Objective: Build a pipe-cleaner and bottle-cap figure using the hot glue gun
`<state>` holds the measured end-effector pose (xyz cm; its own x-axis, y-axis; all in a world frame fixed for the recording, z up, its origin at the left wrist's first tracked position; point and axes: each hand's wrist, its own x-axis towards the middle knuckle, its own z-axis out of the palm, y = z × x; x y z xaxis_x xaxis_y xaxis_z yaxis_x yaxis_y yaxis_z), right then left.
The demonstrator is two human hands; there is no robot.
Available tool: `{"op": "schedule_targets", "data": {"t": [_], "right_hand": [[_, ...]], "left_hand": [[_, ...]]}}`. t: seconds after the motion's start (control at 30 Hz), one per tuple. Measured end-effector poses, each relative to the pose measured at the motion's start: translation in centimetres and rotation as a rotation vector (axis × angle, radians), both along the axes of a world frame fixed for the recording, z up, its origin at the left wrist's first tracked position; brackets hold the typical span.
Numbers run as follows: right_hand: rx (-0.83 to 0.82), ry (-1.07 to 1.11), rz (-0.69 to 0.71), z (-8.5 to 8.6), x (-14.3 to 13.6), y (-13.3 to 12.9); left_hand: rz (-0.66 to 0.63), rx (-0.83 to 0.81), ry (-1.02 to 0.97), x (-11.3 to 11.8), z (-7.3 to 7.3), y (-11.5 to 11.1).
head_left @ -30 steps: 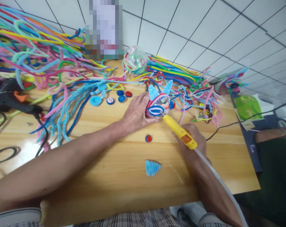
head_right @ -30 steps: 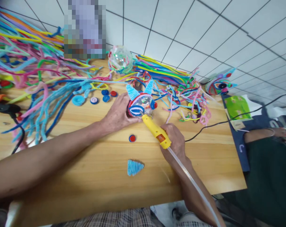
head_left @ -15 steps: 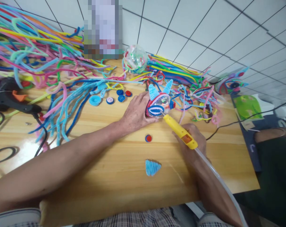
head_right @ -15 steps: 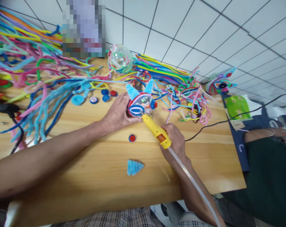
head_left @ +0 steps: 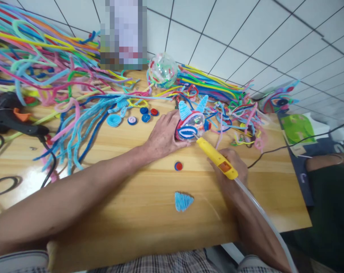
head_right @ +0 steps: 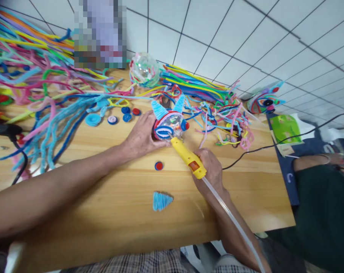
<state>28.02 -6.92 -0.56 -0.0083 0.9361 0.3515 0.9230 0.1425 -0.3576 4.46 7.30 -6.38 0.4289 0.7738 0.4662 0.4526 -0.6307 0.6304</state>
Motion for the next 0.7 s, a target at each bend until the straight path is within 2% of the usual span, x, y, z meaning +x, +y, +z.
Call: {"op": "schedule_targets", "data": {"t": [0.7], "right_hand": [[-0.012,0.051,-0.018,0.44,-0.36,-0.15]], "left_hand": [[0.013,0.014,-0.013,0.10,-0.17,0.00]]}}
